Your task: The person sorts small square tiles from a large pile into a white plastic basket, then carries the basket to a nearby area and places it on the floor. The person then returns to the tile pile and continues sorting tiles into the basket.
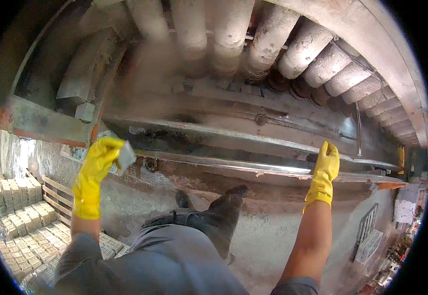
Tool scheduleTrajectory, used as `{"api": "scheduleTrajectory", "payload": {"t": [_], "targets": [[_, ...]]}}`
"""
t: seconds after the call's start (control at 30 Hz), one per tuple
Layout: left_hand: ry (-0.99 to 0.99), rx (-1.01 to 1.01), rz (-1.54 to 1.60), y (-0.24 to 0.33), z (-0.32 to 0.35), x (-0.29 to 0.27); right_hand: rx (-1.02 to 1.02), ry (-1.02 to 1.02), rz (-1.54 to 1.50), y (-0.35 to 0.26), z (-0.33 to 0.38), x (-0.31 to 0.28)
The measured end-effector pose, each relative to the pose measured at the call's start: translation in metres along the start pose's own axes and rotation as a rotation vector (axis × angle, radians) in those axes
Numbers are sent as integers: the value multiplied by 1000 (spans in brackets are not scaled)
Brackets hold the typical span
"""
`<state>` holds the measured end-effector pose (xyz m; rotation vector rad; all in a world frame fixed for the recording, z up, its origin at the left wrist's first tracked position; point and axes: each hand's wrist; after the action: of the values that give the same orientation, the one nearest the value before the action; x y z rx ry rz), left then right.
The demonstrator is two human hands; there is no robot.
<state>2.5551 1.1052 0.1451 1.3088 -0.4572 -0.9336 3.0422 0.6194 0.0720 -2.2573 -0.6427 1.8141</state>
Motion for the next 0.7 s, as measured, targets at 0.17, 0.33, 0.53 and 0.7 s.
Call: {"api": "scheduleTrajectory", "payload": {"t": [0.17,0.33,0.53,0.7], "targets": [[-220,-472,41,-82,87,-89,8,-18,17,16,7,5],[35,-408,-587,-177,118,-155,1,6,40,32,22,7],[-314,-520,-387,-46,96,-34,17,23,31,31,45,-2],[-713,-30,-208,26,-12,51,17,39,-19,44,50,-4]]}}
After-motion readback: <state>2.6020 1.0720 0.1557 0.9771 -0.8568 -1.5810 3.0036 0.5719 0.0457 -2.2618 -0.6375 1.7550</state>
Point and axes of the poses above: each hand's wrist, its own z-axis away from the middle knuckle, its own x-axis out of the palm, y = z × x, and after that the axes turned 10 degrees about -x, right-handed
